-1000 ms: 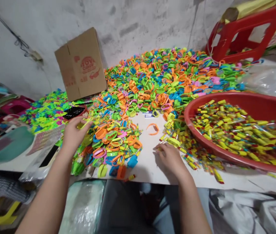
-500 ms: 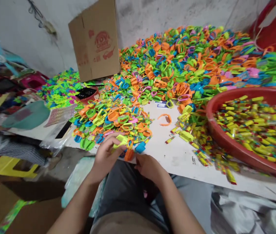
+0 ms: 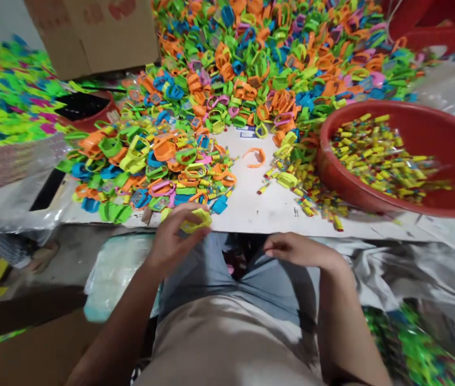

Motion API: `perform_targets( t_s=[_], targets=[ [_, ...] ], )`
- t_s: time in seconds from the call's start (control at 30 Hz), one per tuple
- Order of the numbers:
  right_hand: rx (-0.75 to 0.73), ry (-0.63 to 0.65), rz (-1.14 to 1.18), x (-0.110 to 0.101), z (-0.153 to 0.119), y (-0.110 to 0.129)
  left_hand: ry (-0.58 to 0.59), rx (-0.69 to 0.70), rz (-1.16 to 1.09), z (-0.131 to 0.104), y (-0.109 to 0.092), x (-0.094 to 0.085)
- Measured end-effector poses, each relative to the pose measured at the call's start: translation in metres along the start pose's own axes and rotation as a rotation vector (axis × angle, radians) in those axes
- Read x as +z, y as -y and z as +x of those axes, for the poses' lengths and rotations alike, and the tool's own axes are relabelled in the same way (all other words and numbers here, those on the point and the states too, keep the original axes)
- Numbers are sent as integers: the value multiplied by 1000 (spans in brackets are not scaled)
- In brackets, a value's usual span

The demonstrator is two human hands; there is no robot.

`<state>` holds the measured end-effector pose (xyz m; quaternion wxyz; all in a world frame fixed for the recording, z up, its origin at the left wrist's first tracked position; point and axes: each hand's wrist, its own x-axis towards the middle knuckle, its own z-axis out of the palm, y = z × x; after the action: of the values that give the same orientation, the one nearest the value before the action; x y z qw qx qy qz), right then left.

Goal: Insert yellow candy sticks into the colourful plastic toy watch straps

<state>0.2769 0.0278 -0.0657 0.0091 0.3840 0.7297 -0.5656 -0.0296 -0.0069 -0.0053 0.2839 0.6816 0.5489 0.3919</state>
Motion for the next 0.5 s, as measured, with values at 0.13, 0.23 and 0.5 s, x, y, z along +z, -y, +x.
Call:
perform_targets(
  t_s=[0.13, 0.23, 0.5],
  targets=[
    [216, -86, -47, 27, -17, -22, 24, 10, -49, -13, 14, -1],
    [301, -112, -119, 34, -25, -24, 79, 17, -55, -23, 23, -2],
    [504, -135, -439, 23, -27, -8, 246, 49, -134, -41, 40, 3]
  ],
)
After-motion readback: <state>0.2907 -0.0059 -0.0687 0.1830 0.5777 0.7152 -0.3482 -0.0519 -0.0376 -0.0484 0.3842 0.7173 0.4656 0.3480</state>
